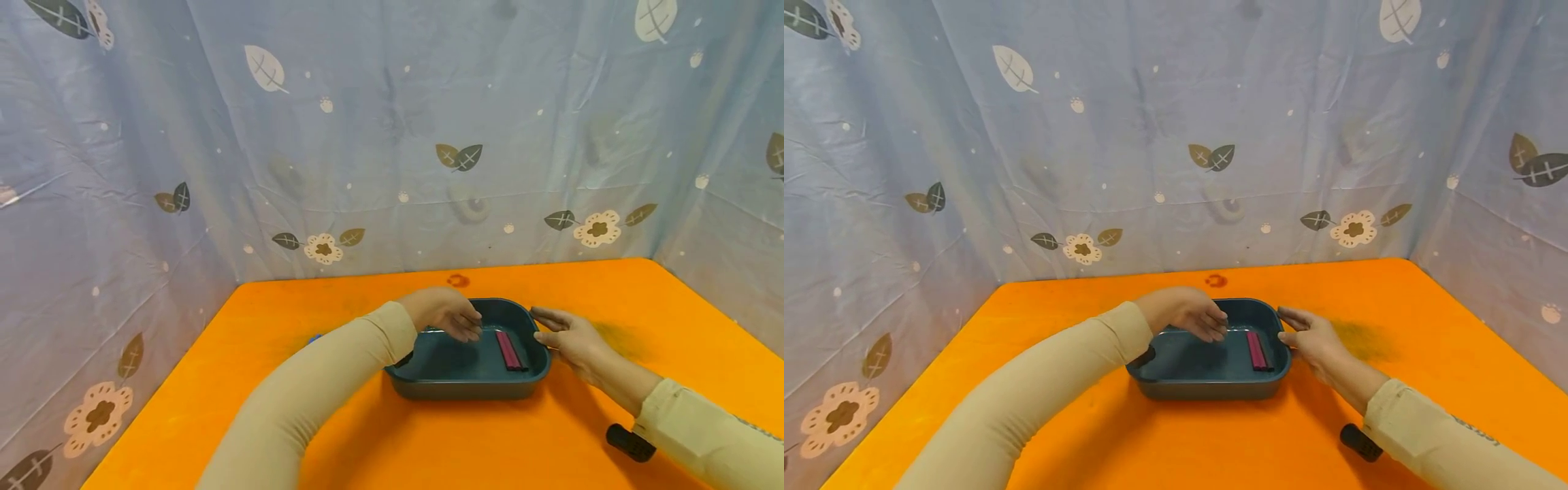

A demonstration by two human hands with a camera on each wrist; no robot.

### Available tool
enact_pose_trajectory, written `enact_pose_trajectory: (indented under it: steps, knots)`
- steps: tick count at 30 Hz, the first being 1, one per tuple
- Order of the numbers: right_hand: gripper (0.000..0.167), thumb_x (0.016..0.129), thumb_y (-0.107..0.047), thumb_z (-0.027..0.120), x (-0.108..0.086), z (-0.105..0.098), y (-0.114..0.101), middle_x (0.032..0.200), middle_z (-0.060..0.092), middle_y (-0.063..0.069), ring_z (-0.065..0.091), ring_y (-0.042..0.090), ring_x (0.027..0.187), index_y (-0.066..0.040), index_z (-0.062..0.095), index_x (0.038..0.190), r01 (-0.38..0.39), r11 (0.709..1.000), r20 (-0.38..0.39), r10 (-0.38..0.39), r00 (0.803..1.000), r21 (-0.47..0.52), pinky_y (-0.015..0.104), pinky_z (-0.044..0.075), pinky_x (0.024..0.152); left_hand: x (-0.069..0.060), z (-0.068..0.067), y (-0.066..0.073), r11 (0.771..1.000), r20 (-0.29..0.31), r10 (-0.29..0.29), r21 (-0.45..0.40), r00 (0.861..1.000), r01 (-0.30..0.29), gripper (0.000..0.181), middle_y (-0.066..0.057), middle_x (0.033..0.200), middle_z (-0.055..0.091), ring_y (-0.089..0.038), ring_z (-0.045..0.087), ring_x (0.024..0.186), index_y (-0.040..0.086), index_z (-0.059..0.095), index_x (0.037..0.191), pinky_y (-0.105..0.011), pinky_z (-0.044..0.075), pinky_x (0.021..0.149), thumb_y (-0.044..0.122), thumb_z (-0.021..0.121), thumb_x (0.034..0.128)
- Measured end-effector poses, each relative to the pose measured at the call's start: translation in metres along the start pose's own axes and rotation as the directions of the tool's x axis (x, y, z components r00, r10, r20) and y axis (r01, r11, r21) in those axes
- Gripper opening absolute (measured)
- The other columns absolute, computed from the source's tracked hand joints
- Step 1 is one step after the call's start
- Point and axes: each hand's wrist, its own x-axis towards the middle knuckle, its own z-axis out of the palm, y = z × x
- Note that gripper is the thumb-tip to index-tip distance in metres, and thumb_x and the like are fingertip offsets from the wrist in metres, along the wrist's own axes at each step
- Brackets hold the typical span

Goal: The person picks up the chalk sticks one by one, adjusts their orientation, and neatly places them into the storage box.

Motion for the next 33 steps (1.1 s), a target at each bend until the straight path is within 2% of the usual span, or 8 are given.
enact_pose_trajectory:
  steps: [4,9,14,17,20,23,29,33]
  knots:
    - [0.061,0.101,0.004,0.044,0.000,0.000,-0.001,0.154,0.011,0.032,0.056,0.001,0.092,0.010,0.010,0.150,-0.006,1.000,-0.006,0.006,1.000,-0.001,0.023,0.053,0.072,-0.013,-0.006,0.000,0.999,-0.005,0.030,0.017,1.000,-0.030,0.036,-0.027,0.131,0.055,-0.038,0.052,0.124,-0.013,0.049,0.133,-0.043,0.043,0.104,0.004,0.049,0.1020]
    - [0.061,0.101,0.004,0.044,0.000,0.000,-0.001,0.153,0.011,0.033,0.057,0.000,0.092,0.011,0.009,0.150,-0.005,1.000,-0.010,0.005,1.000,0.005,0.022,0.054,0.074,-0.025,-0.018,-0.006,0.996,-0.035,0.071,0.058,0.997,-0.069,0.034,-0.025,0.121,0.062,-0.036,0.058,0.118,-0.011,0.053,0.130,-0.041,0.049,0.097,0.006,0.053,0.1006]
    - [0.061,0.101,0.004,0.045,0.001,0.000,0.000,0.154,0.010,0.032,0.056,0.000,0.093,0.011,0.009,0.150,0.003,1.000,-0.004,-0.003,1.000,0.009,0.022,0.053,0.075,-0.037,-0.034,-0.013,0.996,-0.078,0.063,0.065,0.995,-0.058,0.035,-0.021,0.114,0.066,-0.032,0.062,0.113,-0.009,0.055,0.129,-0.037,0.052,0.092,0.008,0.057,0.0988]
    - [0.061,0.101,0.003,0.045,0.001,-0.001,0.000,0.154,0.010,0.032,0.056,0.001,0.096,0.010,0.010,0.150,0.005,1.000,0.001,-0.005,1.000,-0.002,0.023,0.053,0.077,-0.047,-0.042,-0.019,0.996,-0.101,0.070,0.065,0.992,-0.064,0.035,-0.021,0.115,0.066,-0.029,0.066,0.102,-0.009,0.056,0.128,-0.036,0.054,0.090,0.008,0.058,0.0981]
    - [0.060,0.101,0.003,0.044,0.001,-0.001,0.001,0.154,0.010,0.032,0.056,0.003,0.099,0.010,0.010,0.150,0.009,1.000,0.007,-0.009,1.000,-0.013,0.023,0.054,0.078,-0.054,-0.050,-0.025,0.995,-0.124,0.088,0.052,0.988,-0.082,0.034,-0.021,0.113,0.066,-0.024,0.067,0.088,-0.010,0.057,0.127,-0.036,0.054,0.089,0.008,0.059,0.0979]
    - [0.061,0.101,0.003,0.044,0.002,-0.001,0.001,0.153,0.010,0.033,0.056,0.002,0.099,0.011,0.009,0.150,0.012,1.000,0.010,-0.012,1.000,-0.009,0.023,0.054,0.078,-0.060,-0.060,-0.034,0.995,-0.146,0.100,0.022,0.984,-0.098,0.034,-0.021,0.112,0.066,-0.020,0.065,0.080,-0.011,0.057,0.126,-0.036,0.054,0.089,0.008,0.059,0.0980]
    - [0.062,0.101,0.003,0.045,0.002,-0.002,0.001,0.154,0.009,0.032,0.056,0.000,0.095,0.011,0.008,0.150,0.005,1.000,0.016,-0.005,1.000,0.006,0.023,0.054,0.078,-0.067,-0.076,-0.050,0.993,-0.180,0.111,-0.021,0.977,-0.117,0.032,-0.012,0.094,0.067,-0.020,0.065,0.081,-0.011,0.058,0.124,-0.034,0.054,0.089,0.008,0.058,0.0984]
    - [0.062,0.101,0.003,0.045,0.002,-0.001,0.001,0.154,0.009,0.032,0.057,-0.001,0.093,0.011,0.008,0.150,0.004,1.000,0.017,-0.004,1.000,0.010,0.023,0.054,0.077,-0.071,-0.083,-0.059,0.990,-0.181,0.133,-0.030,0.974,-0.140,0.034,-0.010,0.092,0.066,-0.019,0.065,0.081,-0.011,0.056,0.126,-0.033,0.055,0.088,0.009,0.057,0.0988]
